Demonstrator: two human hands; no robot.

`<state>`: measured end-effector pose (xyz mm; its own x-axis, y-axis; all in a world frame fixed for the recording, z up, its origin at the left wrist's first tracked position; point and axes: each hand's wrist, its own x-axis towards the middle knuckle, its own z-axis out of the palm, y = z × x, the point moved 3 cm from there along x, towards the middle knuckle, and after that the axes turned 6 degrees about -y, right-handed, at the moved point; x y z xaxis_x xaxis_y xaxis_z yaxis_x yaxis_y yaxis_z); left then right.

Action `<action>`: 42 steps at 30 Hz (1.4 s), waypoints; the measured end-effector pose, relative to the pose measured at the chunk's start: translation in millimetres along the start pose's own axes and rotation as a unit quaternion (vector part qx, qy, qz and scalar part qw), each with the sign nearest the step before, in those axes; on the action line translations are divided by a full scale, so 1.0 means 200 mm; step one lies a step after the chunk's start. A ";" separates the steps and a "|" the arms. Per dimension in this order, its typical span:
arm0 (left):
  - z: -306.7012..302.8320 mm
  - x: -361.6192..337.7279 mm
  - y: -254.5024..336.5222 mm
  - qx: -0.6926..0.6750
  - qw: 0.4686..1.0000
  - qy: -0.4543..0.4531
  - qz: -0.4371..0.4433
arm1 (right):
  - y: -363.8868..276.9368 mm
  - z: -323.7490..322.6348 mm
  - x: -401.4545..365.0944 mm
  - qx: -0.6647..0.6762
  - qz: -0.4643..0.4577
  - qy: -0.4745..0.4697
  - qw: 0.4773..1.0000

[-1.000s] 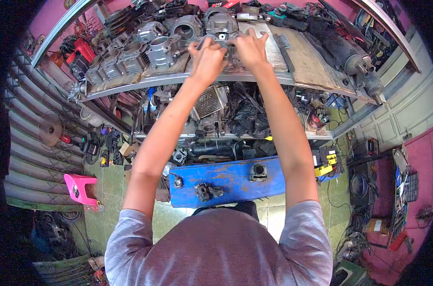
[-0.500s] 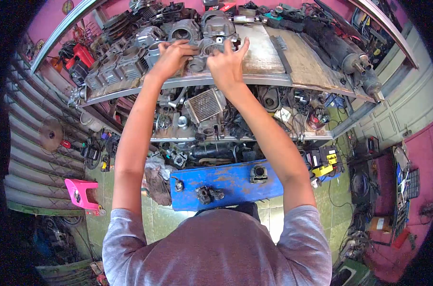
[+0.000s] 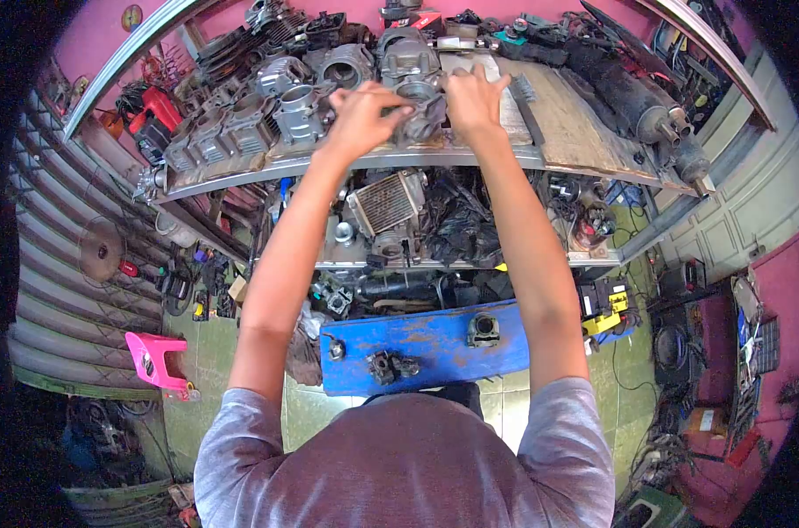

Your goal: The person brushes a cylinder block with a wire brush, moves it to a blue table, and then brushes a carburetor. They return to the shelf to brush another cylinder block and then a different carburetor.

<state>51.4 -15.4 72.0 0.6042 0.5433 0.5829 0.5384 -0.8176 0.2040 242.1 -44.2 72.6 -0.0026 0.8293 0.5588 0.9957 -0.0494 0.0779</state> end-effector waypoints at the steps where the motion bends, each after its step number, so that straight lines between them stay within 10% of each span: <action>1: -0.04 -0.01 -0.06 0.005 1.000 0.001 -0.015 | 0.00 -0.03 -0.02 0.040 0.044 0.000 0.998; 14: -0.03 -0.01 -0.33 0.061 0.986 -0.149 -0.051 | -0.41 -0.09 -0.21 0.019 0.064 0.023 0.998; 31: -0.04 -0.24 -0.13 0.130 0.983 0.077 -0.104 | -0.36 -0.04 -0.18 0.100 0.088 -0.034 0.991; 42: -0.10 -0.23 -0.25 0.187 0.974 0.043 -0.117 | -0.44 0.05 0.00 0.117 0.078 -0.115 0.983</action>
<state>-16.0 -2.7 51.1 0.3967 0.6751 0.6220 0.8415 -0.5382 0.0476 155.5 -34.7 58.0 0.1465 0.9269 0.3456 0.9762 -0.0789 -0.2019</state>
